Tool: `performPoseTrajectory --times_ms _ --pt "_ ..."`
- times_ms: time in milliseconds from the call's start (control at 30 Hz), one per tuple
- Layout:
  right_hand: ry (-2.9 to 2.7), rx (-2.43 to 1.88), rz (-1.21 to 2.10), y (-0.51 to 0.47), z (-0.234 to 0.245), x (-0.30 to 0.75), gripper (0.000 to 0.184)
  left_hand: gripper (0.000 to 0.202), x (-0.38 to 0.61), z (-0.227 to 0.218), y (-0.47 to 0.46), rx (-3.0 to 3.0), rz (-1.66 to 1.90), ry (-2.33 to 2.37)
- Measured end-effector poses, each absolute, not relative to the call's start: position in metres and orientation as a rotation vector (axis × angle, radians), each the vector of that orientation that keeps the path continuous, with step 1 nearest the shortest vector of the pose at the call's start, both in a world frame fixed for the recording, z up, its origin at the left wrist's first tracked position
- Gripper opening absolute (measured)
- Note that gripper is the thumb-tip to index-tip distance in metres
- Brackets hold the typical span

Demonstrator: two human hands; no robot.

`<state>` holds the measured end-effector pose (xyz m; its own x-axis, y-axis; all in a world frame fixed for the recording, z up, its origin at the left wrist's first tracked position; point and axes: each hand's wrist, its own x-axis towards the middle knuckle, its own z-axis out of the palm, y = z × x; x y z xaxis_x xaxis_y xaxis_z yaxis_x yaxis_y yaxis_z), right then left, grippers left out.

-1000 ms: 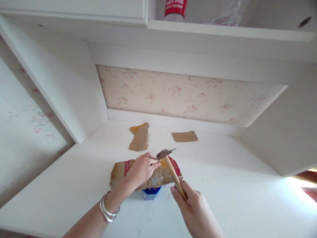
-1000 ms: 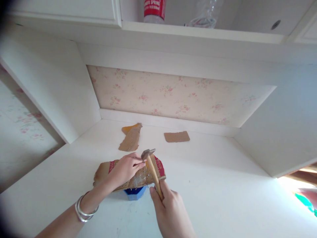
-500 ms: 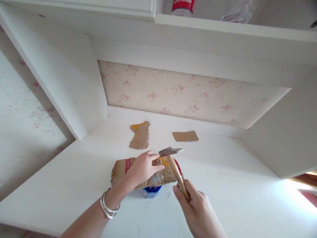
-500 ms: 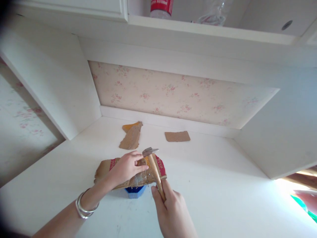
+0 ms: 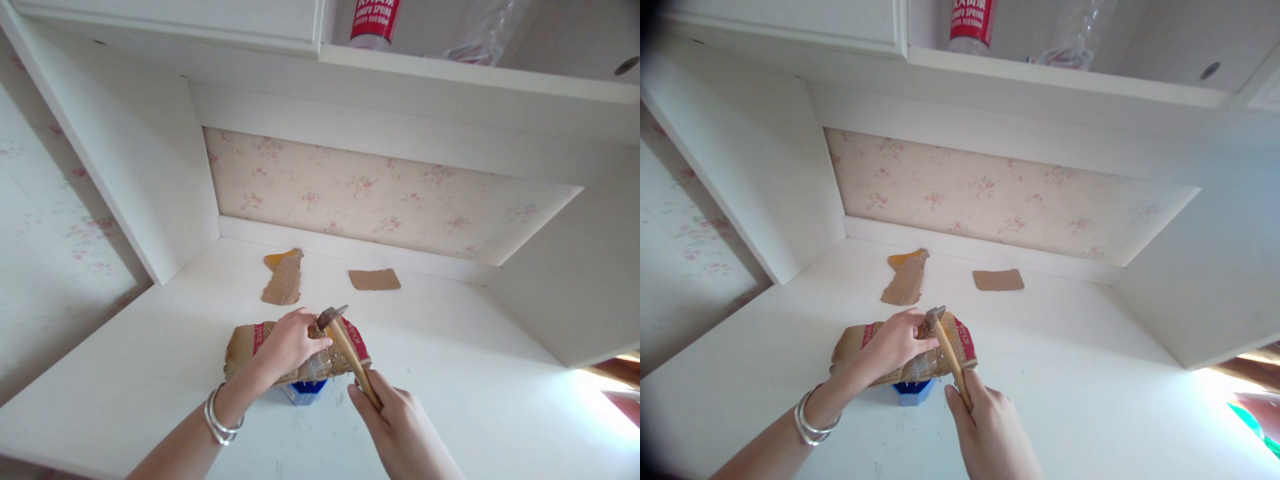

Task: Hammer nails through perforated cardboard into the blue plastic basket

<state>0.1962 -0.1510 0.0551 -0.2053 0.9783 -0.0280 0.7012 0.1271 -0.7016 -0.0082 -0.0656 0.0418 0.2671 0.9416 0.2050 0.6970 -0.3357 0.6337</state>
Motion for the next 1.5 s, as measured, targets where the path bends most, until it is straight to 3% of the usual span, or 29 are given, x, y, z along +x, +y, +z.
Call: performPoseTrajectory --times_ms 433,633,1233,1500 --pt "-2.044 -1.605 0.509 -0.155 0.046 0.197 0.034 0.014 -0.007 0.044 -0.067 2.084 0.814 1.491" --pt "-2.014 -1.567 0.548 -0.156 0.050 0.200 0.031 0.020 -0.008 0.043 -0.067 2.089 0.814 1.471" --pt "-2.035 -1.629 0.568 -0.154 0.037 0.197 0.031 0.011 -0.007 0.043 -0.068 2.077 0.832 1.465" --pt "-1.756 -1.710 0.596 -0.164 0.066 0.218 0.035 0.040 -0.013 0.045 -0.067 1.997 0.878 1.429"
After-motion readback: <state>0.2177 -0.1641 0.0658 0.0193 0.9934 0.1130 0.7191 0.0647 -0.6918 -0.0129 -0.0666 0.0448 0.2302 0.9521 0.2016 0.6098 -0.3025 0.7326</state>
